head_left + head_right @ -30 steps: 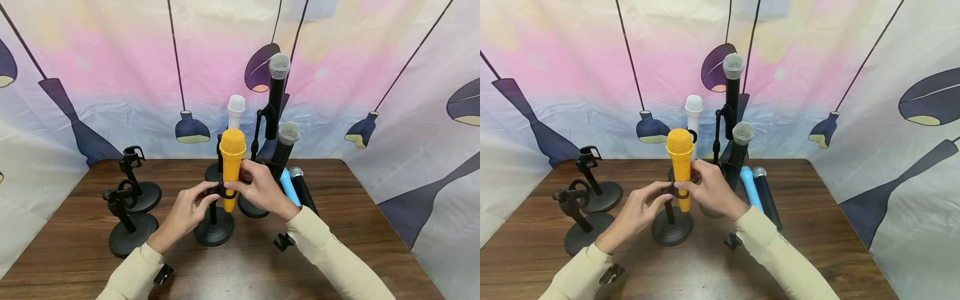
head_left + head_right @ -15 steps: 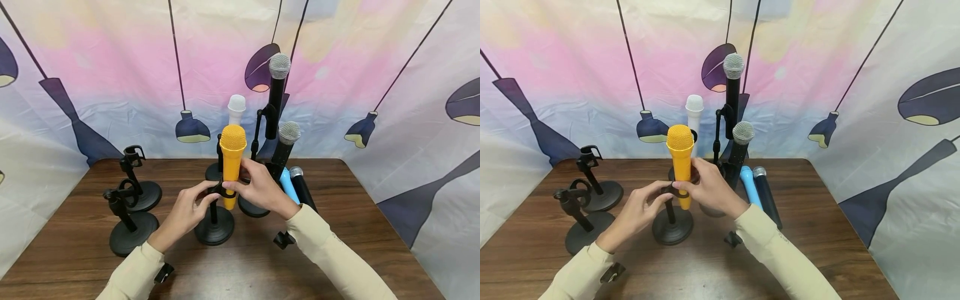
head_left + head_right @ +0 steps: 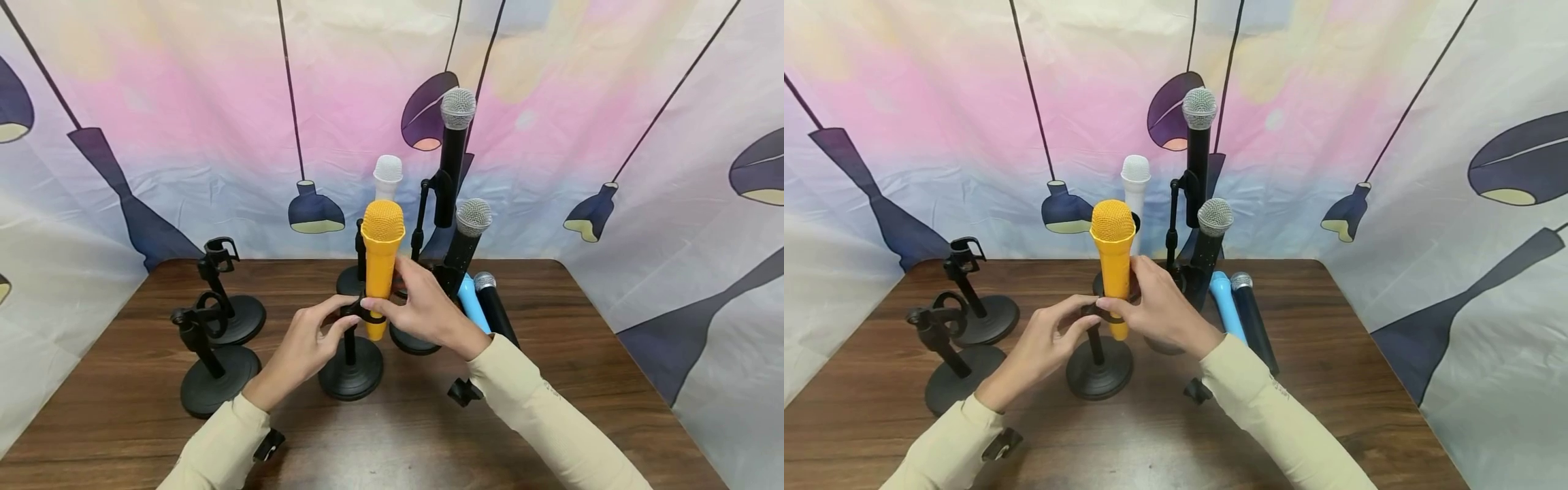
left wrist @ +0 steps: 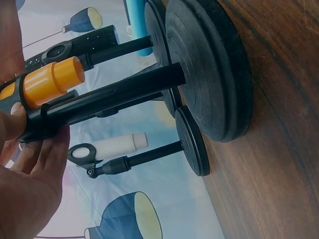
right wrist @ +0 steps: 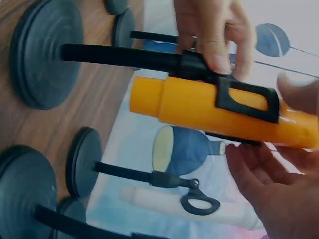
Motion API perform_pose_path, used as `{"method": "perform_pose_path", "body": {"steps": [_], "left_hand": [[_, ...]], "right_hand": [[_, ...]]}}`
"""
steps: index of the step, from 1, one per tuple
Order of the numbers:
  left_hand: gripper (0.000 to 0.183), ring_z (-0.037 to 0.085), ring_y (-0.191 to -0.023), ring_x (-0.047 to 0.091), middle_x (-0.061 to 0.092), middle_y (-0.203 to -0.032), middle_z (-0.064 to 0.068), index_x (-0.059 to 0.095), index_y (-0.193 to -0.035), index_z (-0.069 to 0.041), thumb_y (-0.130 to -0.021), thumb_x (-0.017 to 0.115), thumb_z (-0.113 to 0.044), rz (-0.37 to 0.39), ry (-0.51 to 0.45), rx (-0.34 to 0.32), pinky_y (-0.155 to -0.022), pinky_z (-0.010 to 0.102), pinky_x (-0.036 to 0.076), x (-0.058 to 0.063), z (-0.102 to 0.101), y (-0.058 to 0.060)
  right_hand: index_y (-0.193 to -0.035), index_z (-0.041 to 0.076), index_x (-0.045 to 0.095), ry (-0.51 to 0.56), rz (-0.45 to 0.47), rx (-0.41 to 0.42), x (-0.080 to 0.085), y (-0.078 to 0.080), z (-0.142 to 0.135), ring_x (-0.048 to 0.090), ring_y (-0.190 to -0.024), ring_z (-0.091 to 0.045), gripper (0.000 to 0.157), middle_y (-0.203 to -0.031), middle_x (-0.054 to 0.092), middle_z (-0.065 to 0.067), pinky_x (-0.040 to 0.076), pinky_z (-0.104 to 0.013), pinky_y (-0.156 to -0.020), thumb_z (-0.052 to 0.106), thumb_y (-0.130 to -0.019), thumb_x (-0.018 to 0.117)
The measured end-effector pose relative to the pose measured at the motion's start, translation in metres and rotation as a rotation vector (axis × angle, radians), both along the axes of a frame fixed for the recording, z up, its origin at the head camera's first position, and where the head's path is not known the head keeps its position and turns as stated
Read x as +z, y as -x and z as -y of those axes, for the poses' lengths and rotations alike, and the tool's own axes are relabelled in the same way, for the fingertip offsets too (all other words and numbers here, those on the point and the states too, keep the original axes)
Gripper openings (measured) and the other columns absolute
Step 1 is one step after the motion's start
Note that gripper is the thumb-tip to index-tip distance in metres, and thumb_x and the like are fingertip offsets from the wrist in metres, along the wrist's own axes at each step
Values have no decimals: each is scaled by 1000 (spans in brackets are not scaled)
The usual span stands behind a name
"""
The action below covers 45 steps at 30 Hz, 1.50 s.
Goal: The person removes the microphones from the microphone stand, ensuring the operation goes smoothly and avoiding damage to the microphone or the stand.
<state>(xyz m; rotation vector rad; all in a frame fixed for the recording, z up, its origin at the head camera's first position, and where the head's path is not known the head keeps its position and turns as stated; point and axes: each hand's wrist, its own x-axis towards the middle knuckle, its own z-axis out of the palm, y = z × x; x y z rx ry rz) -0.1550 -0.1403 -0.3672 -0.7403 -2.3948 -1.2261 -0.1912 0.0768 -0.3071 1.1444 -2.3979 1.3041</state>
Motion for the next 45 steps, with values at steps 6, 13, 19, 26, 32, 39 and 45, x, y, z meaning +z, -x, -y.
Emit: {"method": "perform_pose_path", "body": {"steps": [6, 13, 19, 26, 32, 39, 45], "left_hand": [[28, 11, -69, 58, 69, -91, -1, 68, -127, -14, -99, 68, -13, 6, -4, -8, -60, 27, 50, 1, 0, -1], [29, 13, -69, 58, 68, -90, 0, 67, -128, -14, -99, 67, -13, -1, -5, -19, -61, 27, 50, 1, 0, 0], [30, 10, -65, 54, 66, -86, -1, 67, -128, -13, -99, 68, -13, 8, 8, -13, -58, 27, 48, 1, -2, 0], [30, 10, -61, 51, 66, -84, 0, 67, -128, -12, -98, 68, -13, 4, 15, -6, -55, 27, 46, -1, -2, 0], [30, 8, -60, 50, 66, -84, 2, 67, -127, -10, -98, 69, -11, -22, 19, -1, -55, 25, 45, -1, -2, 1], [29, 12, -61, 51, 66, -84, 1, 67, -127, -14, -98, 68, -12, -8, 16, -13, -55, 26, 45, 0, -3, 1], [29, 11, -62, 52, 65, -84, 0, 67, -127, -12, -98, 68, -12, -8, 20, -3, -57, 26, 47, -1, -2, 1]], "right_hand": [[-122, -2, 57, 3, -149, -58, -3, -1, 2, 70, -92, -18, 40, -106, 68, -10, 58, -29, -79, 11, -91, 78], [-132, -2, 45, -31, -119, -12, 0, -3, -1, 69, -98, -20, 53, -112, 64, -12, 57, -32, -84, 14, -93, 76], [-131, -1, 49, -45, -71, -27, 0, -2, -1, 68, -97, -18, 51, -113, 66, -11, 58, -33, -82, 13, -92, 78], [-129, -1, 46, -86, -80, -44, 3, -2, -2, 69, -92, -17, 45, -108, 66, -9, 58, -30, -80, 17, -97, 72], [-131, 0, 46, -59, -41, -2, 4, -3, -2, 66, -90, -15, 54, -110, 63, -8, 57, -32, -81, 13, -90, 79], [-127, 0, 51, -131, -72, -89, 11, -4, -2, 69, -89, -19, 45, -106, 67, -10, 58, -32, -77, 18, -94, 75], [-134, 3, 44, -126, 46, -22, 12, -1, -5, 67, -93, -15, 57, -111, 62, -5, 57, -33, -83, 21, -92, 78]]}}
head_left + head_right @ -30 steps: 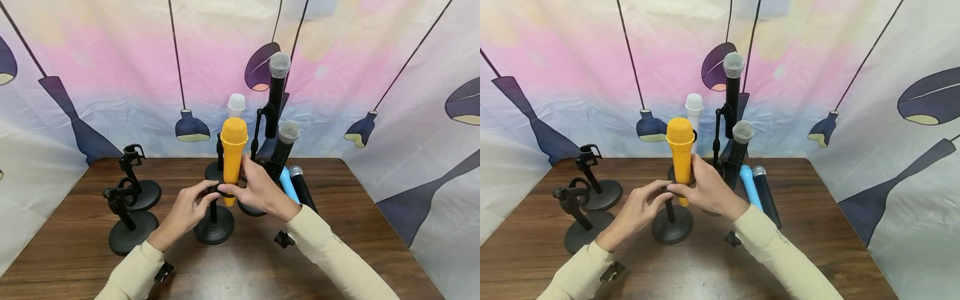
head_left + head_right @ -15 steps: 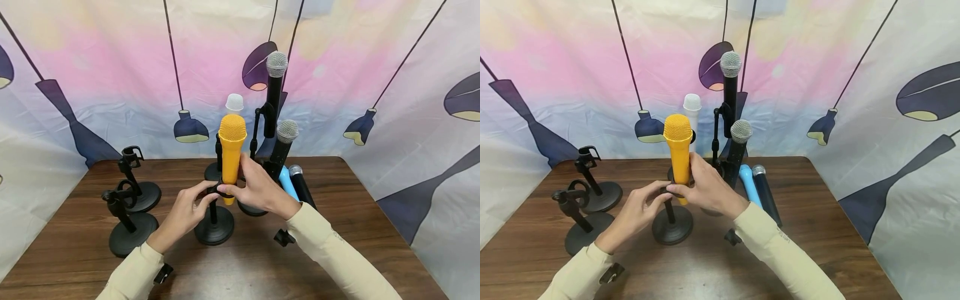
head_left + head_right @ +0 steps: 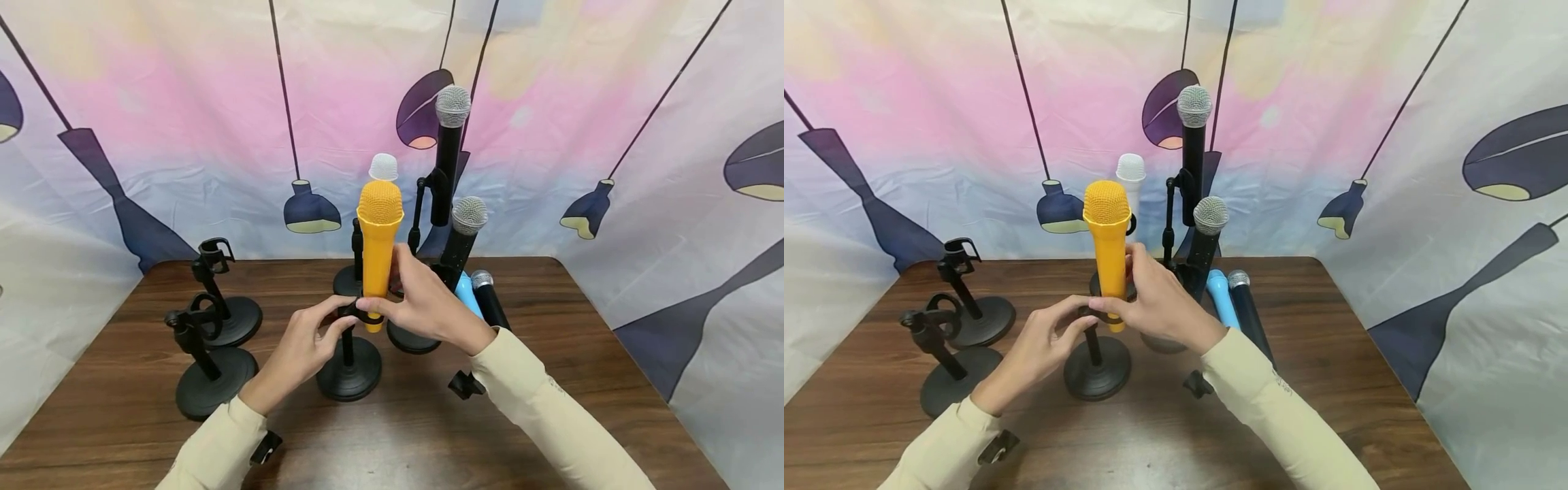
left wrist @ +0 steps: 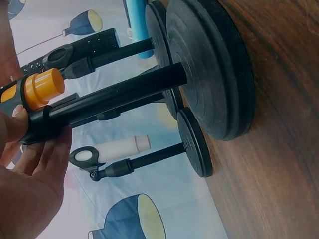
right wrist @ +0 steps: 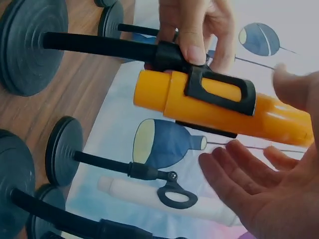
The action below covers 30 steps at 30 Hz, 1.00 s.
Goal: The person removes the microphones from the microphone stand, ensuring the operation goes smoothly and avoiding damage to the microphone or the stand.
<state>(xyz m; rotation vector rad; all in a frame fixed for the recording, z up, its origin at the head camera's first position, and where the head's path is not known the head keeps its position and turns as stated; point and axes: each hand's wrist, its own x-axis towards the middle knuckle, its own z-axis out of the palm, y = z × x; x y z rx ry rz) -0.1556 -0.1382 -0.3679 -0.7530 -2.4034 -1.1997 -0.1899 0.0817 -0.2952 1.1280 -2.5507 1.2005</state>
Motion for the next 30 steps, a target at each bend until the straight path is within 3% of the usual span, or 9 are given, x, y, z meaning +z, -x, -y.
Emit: {"method": "perform_pose_path", "body": {"steps": [5, 10, 14, 19, 23, 30], "left_hand": [[29, 9, -59, 49, 64, -82, 2, 67, -127, -11, -98, 68, -12, 3, 3, 10, -56, 26, 46, -1, 1, -1], [29, 11, -62, 53, 67, -86, -2, 67, -128, -14, -99, 67, -13, 0, -1, -3, -57, 28, 47, -1, -1, -2], [29, 11, -60, 51, 66, -85, -1, 67, -127, -14, -99, 67, -13, -1, 3, 0, -56, 27, 46, 0, -2, -2], [29, 13, -62, 53, 66, -86, 0, 67, -128, -13, -99, 67, -13, 12, 2, 0, -57, 27, 47, 2, -3, -3], [29, 13, -63, 54, 67, -87, -1, 67, -129, -15, -99, 67, -13, 16, 0, -4, -57, 26, 47, 2, -3, -4], [29, 13, -64, 54, 67, -87, -3, 67, -128, -16, -99, 67, -13, 11, -3, -2, -58, 26, 47, 1, -2, -3]], "right_hand": [[-126, 2, 53, -5, -47, 15, -6, 2, 1, 69, -90, -16, 46, -108, 67, -7, 57, -27, -79, 19, -92, 78], [-123, 0, 54, -57, -101, -36, 0, -1, 1, 70, -85, -15, 40, -102, 68, -8, 57, -25, -75, 21, -96, 74], [-126, 1, 50, -97, -73, -24, 7, -2, 0, 69, -88, -15, 45, -103, 65, -6, 57, -27, -77, 23, -95, 74], [-129, 2, 48, -38, -77, 23, 4, -1, -2, 68, -95, -17, 53, -108, 63, -7, 58, -31, -82, 18, -90, 80], [-128, 0, 49, -32, -120, 5, 5, -2, -2, 70, -92, -19, 48, -107, 66, -9, 58, -29, -79, 18, -94, 76], [-135, -1, 41, -81, -99, -20, 12, -3, -4, 68, -87, -15, 49, -107, 65, -8, 56, -27, -76, 20, -100, 68]]}}
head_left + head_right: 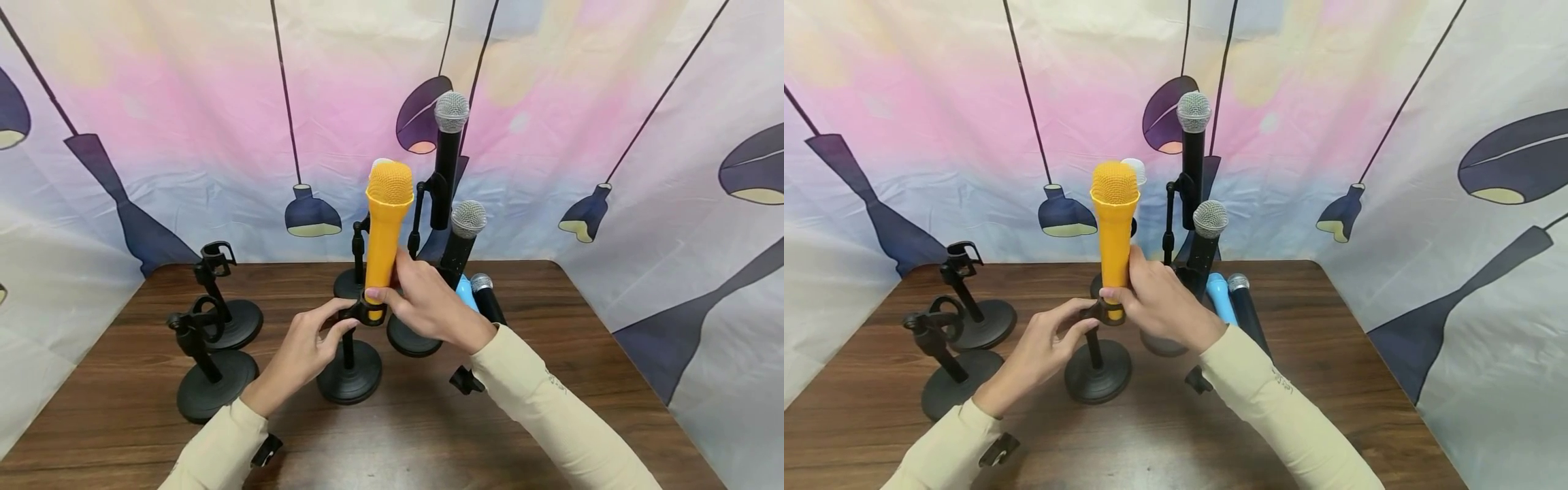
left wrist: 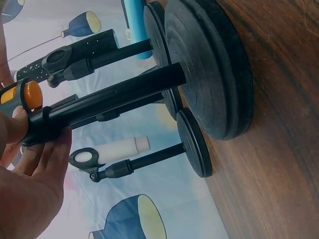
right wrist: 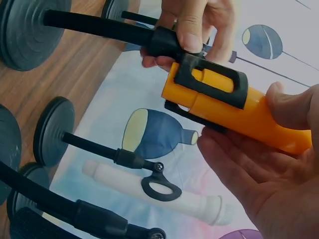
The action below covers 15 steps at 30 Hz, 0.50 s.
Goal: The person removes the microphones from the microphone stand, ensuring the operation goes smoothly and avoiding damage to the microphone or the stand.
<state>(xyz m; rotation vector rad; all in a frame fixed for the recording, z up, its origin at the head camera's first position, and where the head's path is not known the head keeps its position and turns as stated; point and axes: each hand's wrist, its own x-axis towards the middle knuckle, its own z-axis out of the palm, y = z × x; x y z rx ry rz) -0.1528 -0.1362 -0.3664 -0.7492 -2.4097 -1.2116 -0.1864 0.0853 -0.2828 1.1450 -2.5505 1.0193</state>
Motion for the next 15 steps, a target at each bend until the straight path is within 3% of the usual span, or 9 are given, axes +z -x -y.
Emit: {"method": "perform_pose_path", "body": {"steps": [8, 13, 15], "left_hand": [[29, 12, -68, 58, 69, -91, -4, 67, -128, -16, -99, 67, -13, 3, -5, 5, -61, 28, 51, 0, 0, -1], [30, 15, -73, 63, 70, -93, -2, 67, -130, -14, -99, 67, -13, 22, -14, 5, -62, 29, 53, 1, 1, -2], [32, 17, -82, 68, 72, -102, 2, 66, -131, -11, -99, 67, -12, 20, -15, 12, -67, 31, 56, 1, 0, -2]], "right_hand": [[-145, 1, 24, 25, 63, 15, 6, 1, -3, 63, -88, -14, 58, -109, 61, -7, 53, -32, -80, 23, -104, 60], [-148, 1, 20, 126, 88, 49, 10, 1, -8, 63, -91, -17, 59, -113, 60, -12, 53, -35, -79, 17, -106, 57], [-149, 2, 19, 168, 93, 58, 13, 1, -11, 63, -94, -18, 60, -116, 60, -13, 53, -37, -81, 15, -105, 57]]}}
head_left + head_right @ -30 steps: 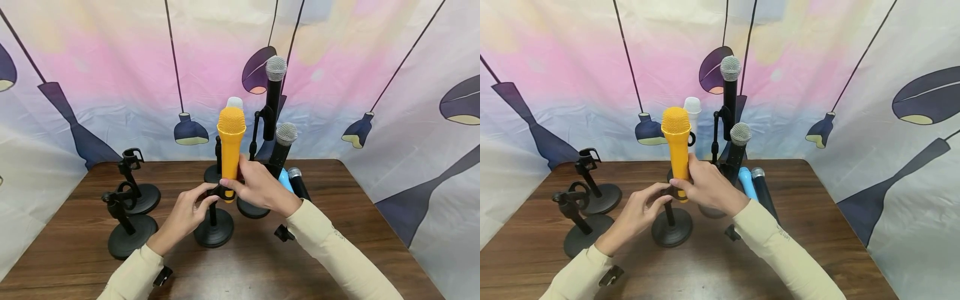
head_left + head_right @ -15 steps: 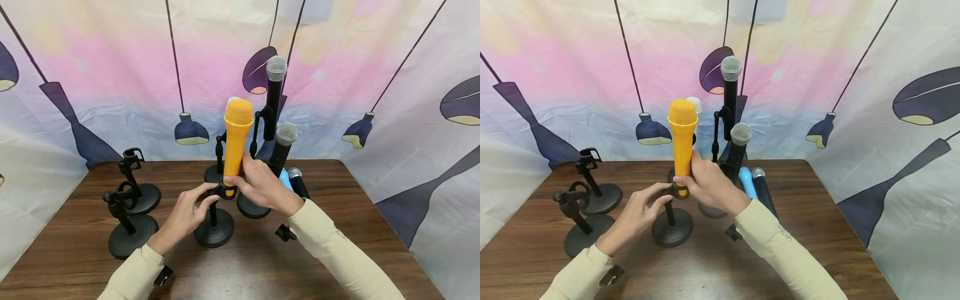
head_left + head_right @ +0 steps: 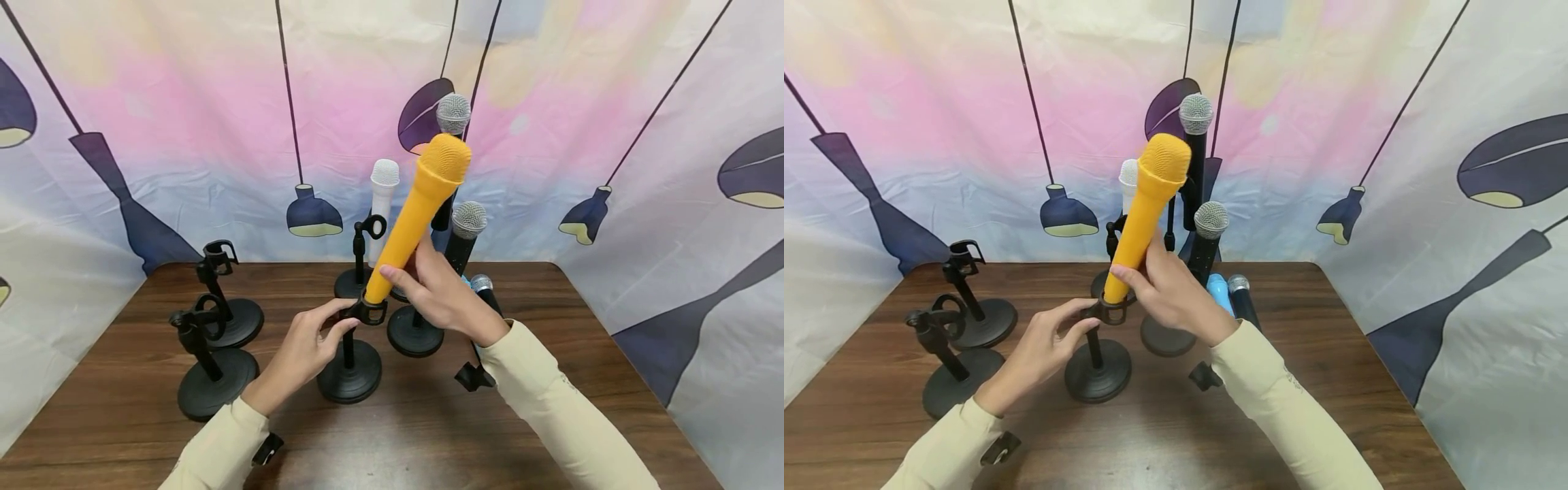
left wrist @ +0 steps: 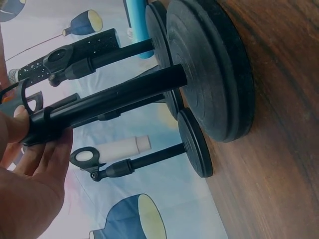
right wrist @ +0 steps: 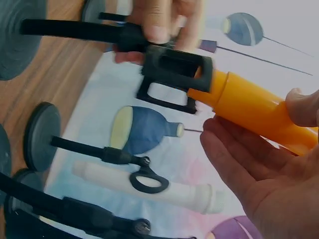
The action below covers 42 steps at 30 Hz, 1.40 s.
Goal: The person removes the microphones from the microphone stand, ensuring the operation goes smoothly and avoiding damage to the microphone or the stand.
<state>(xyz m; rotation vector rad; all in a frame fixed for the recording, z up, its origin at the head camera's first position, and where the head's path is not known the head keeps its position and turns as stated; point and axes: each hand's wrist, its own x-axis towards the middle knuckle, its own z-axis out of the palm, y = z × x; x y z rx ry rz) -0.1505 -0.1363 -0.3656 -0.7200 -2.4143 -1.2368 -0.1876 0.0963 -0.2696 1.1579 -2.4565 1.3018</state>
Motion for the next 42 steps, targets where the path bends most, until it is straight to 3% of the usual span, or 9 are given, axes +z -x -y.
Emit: {"method": "perform_pose_path", "body": {"steps": [4, 12, 21, 27, 38, 42], "left_hand": [[37, 16, -82, 69, 72, -115, 8, 65, -135, -5, -98, 69, -10, -41, 37, 46, -68, 31, 56, 0, -3, -4], [40, 6, -56, 54, 70, -120, 14, 63, -137, -2, -98, 69, -10, -147, 198, 190, -51, 23, 43, 3, -11, -13], [39, 6, -53, 49, 71, -104, 16, 64, -133, 2, -95, 70, -3, -218, 279, 296, -43, 22, 36, 5, -15, -12], [38, 7, -47, 43, 71, -107, 20, 64, -133, 3, -96, 68, -2, -204, 287, 329, -40, 24, 33, 6, -12, -6], [35, 31, -64, 67, 68, -114, 28, 62, -131, 9, -97, 64, 1, -223, 250, 384, -47, 39, 50, 3, 7, 20], [36, 39, -75, 70, 66, -119, 29, 60, -133, 9, -98, 63, 0, -199, 242, 411, -53, 47, 54, 3, 16, 30]], "right_hand": [[-150, 3, 17, 30, 7, -5, 5, -1, -8, 64, -96, -20, 62, -118, 58, -15, 54, -38, -83, 13, -105, 58], [-146, 2, 24, -15, 15, -98, 11, -6, -31, 65, -101, -21, 57, -120, 58, -14, 55, -40, -87, 14, -104, 60], [-141, 0, 36, -37, -14, -175, 11, -7, -61, 67, -104, -26, 48, -120, 59, -16, 56, -43, -86, 10, -102, 62], [-137, -3, 42, -50, -5, -216, 10, -7, -84, 67, -105, -30, 46, -121, 60, -18, 57, -45, -86, 6, -99, 66], [-131, -7, 48, -81, -5, -346, -2, -5, -123, 69, -103, -38, 46, -116, 64, -22, 57, -48, -84, 4, -94, 73], [-130, -7, 49, -86, 8, -409, -8, -5, -135, 70, -99, -36, 48, -114, 67, -22, 58, -42, -81, 7, -92, 75]]}}
